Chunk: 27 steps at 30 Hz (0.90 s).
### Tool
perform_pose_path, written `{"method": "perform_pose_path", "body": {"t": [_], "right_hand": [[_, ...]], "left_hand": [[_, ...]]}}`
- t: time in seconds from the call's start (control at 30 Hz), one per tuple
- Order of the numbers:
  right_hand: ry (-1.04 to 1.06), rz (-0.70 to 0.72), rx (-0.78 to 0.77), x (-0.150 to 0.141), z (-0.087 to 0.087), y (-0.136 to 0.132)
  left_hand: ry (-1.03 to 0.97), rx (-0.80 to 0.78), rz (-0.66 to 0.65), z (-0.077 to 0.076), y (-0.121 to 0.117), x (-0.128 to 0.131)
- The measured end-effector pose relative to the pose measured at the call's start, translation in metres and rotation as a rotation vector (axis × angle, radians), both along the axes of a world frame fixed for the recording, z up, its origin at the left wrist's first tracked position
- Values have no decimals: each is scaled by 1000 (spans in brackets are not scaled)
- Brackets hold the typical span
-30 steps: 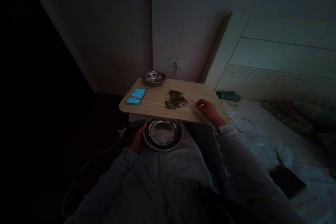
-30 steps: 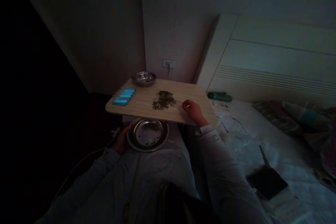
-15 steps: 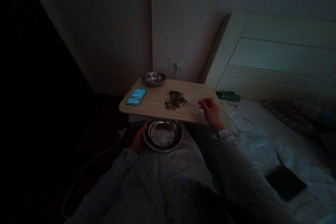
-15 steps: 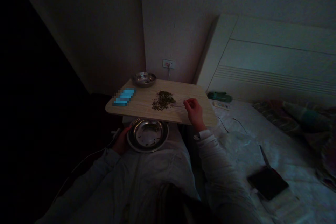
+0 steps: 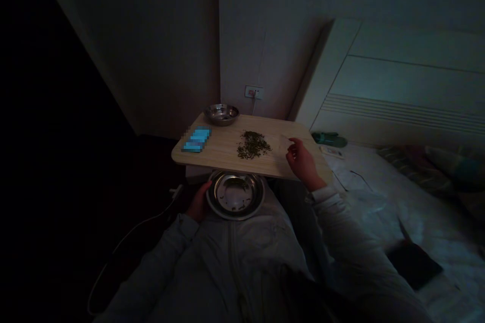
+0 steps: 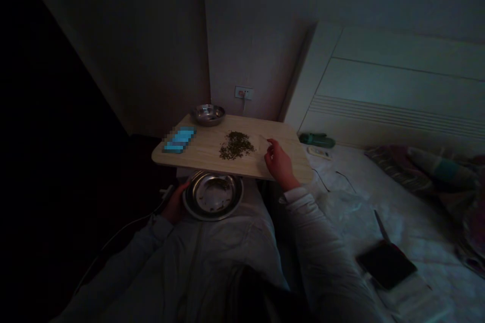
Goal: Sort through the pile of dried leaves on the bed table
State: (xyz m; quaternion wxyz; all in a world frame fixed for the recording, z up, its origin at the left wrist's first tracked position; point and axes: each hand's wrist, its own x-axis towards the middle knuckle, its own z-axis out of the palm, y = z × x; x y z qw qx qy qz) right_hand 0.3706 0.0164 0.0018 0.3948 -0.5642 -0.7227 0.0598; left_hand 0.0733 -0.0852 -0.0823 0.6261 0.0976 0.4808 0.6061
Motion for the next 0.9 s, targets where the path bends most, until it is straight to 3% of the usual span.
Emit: {"method": "perform_pose_path", "body": {"t": [0.37,0.6,0.9], "right_hand": [[-299,194,-37,0,-14,0],[-513,179,-57,5,-16,2],[-602,130,-116,-16,-3,28]], "left_hand": [[-20,-30,-58,2,-1,-1],[-17,-90,-48,6,-1,0],[1,-37,-3,-2,1,-4]]}}
